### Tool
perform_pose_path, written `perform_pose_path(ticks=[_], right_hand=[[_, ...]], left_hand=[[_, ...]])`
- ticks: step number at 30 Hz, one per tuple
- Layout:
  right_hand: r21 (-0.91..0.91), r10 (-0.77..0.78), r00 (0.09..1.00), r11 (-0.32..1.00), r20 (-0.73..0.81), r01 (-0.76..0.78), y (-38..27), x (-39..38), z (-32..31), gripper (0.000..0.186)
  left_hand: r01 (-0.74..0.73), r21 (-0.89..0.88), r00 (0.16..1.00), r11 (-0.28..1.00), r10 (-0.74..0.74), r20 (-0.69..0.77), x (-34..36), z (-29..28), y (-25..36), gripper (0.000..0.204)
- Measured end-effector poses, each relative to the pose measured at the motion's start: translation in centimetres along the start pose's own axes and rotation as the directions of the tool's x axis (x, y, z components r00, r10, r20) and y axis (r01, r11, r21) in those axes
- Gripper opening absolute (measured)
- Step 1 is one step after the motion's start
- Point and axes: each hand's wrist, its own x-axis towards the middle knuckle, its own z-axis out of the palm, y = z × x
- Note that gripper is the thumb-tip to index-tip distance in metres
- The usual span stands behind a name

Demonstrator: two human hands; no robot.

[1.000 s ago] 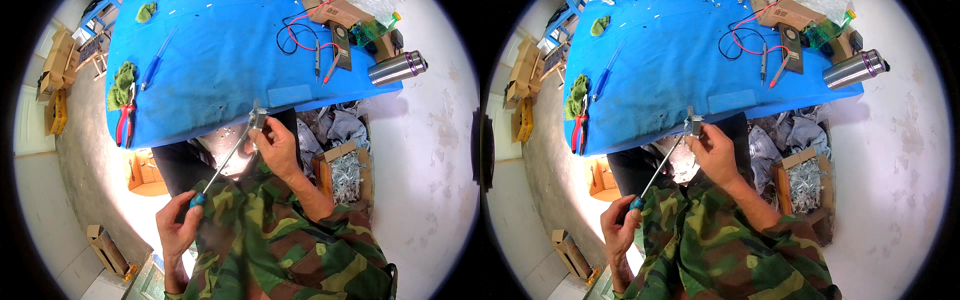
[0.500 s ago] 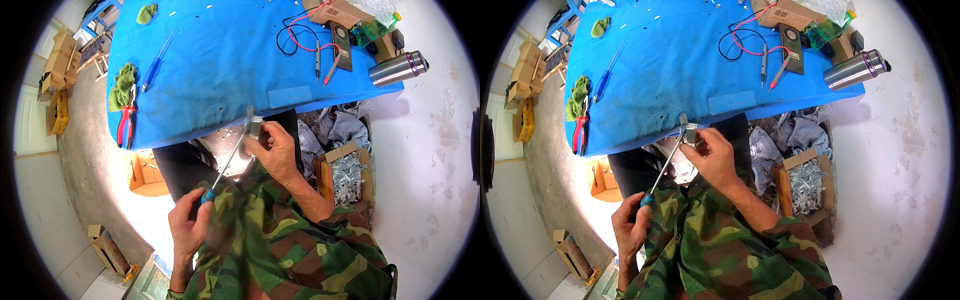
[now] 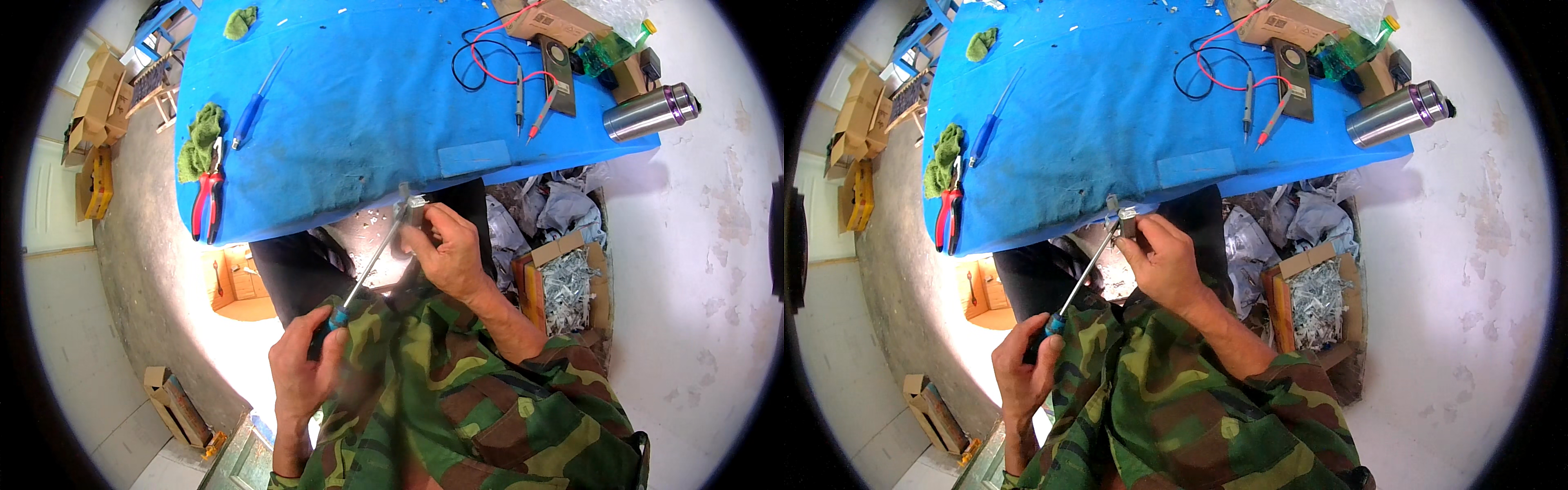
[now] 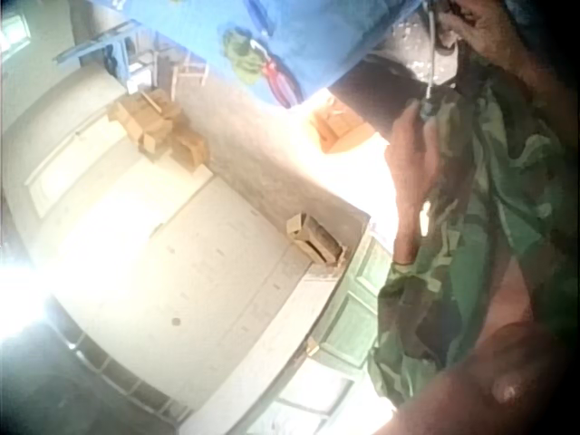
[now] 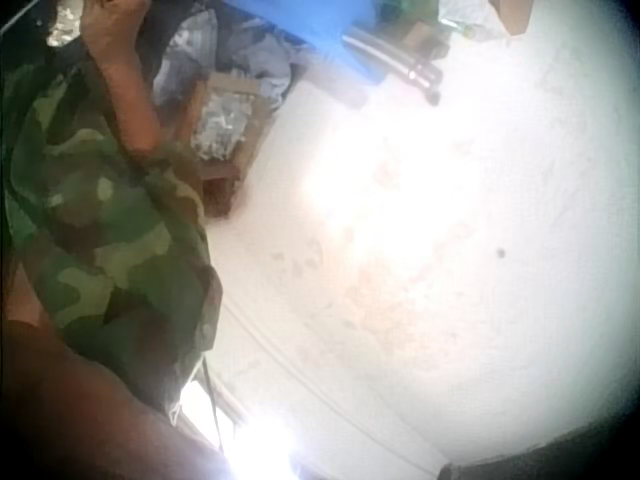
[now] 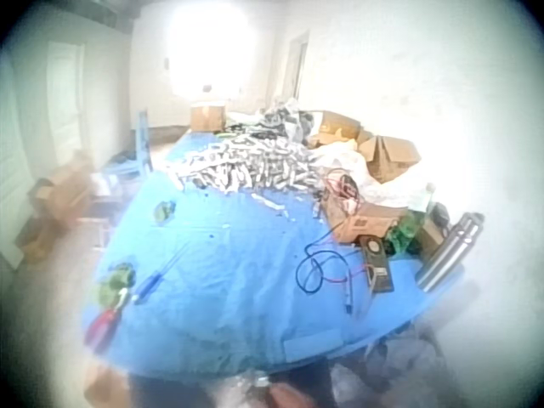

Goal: The person cleans a small silver metal component with a green cloth and uses a screwdriver to scrape and adjust the internal parts of the object while holding it.

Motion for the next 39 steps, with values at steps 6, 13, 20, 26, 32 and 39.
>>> perform_pose_path(ticks=[6, 13, 20, 26, 32, 39], right_hand=[[0.103, 0.101, 0.987, 0.988, 0.123, -0.114, -0.9, 0.1, -1.3, 0.018], [0.098, 0.19, 0.928, 0.968, 0.32, -0.232, -2.3, 0.3, -3.0, 0.016], [0.11, 0.18, 0.883, 0.962, 0.434, -0.25, -2.1, 0.7, -3.3, 0.014], [0.228, 0.278, 0.921, 0.912, 0.272, -0.343, -1.3, 0.7, -1.4, 0.027], [0.13, 0.208, 0.978, 0.969, 0.029, -0.21, 0.7, 0.1, 0.7, 0.034], [0.12, 0.153, 0.986, 0.982, -0.059, -0.145, 0.9, 0.5, 0.6, 0.026]], left_hand=[[0.081, -0.085, 0.99, 0.993, -0.07, 0.125, 2.0, -3.0, -1.3, 0.03], [0.217, -0.306, 0.95, 0.927, -0.129, 0.283, 4.0, -5.6, -4.0, 0.029], [0.335, -0.399, 0.9, 0.854, -0.166, 0.402, 5.6, -7.0, -6.4, 0.031], [0.355, -0.376, 0.914, 0.856, -0.234, 0.332, 4.5, -4.8, -2.8, 0.027], [0.213, -0.131, 0.966, 0.968, -0.188, 0.18, 2.5, -1.6, -0.7, 0.028], [0.116, -0.027, 0.985, 0.993, -0.111, 0.132, 1.8, -1.0, 0.4, 0.028]])
